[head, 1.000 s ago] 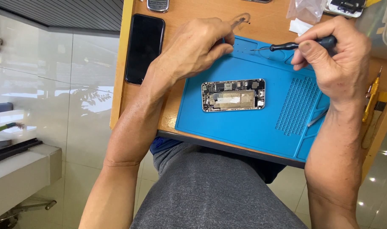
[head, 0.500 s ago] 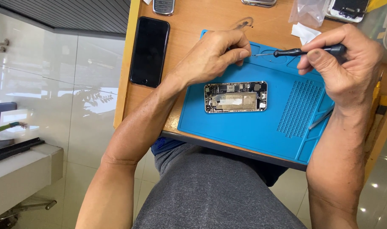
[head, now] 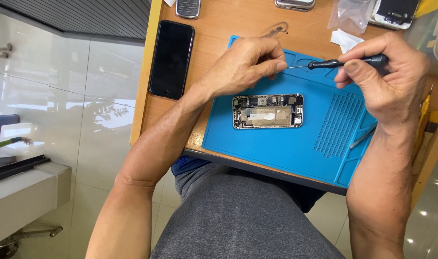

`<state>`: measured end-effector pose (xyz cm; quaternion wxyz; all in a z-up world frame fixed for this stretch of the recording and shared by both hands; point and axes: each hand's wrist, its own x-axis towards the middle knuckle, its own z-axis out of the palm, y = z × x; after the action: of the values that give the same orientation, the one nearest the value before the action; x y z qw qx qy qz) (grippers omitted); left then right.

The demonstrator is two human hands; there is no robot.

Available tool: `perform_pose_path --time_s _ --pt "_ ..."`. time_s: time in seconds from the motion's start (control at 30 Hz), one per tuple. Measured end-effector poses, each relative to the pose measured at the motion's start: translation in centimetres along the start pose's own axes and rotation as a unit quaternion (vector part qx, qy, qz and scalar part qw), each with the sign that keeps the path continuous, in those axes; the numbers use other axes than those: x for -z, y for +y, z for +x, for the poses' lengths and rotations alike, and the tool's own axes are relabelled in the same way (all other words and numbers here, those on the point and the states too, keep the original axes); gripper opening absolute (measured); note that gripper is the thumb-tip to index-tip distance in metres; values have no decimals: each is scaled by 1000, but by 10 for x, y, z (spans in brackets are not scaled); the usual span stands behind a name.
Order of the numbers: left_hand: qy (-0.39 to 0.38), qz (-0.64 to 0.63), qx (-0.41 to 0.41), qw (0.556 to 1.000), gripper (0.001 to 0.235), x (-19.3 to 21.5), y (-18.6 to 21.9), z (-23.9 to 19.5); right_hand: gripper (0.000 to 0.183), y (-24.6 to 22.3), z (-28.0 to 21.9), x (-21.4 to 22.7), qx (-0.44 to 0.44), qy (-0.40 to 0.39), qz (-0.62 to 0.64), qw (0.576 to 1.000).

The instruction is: The person uses a small screwdriver to remove screws from the internal frame of a disassembled smartphone placed on a blue work mat. They carefully place the removed screws into a compartment on the mat and continue unscrewing additional fasteners from different locations on the phone chassis.

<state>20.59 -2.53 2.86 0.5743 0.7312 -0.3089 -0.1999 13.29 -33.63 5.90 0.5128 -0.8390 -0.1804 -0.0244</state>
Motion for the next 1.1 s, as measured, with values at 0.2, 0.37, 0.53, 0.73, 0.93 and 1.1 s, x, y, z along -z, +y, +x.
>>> perform_pose_path --time_s 0.2,0.37,0.53,0.73,0.93,1.1 --pt "-16 -43 37 998 17 -1 4 0 22 1 0 1 9 5 3 1000" --pt "-32 -198 69 977 20 -3 -5 1 31 12 -4 3 59 38 6 998" --pt "-48 -306 75 948 19 -6 -10 0 42 12 -8 3 91 59 -4 994" --pt "-61 -421 69 902 18 -10 -22 3 40 11 -11 2 87 66 -3 994" --pt "-64 -453 83 885 19 -10 -26 5 37 8 -7 0 116 63 -10 991" --pt "-63 -456 83 884 18 -11 -28 5 35 5 -7 1 118 55 -20 991"
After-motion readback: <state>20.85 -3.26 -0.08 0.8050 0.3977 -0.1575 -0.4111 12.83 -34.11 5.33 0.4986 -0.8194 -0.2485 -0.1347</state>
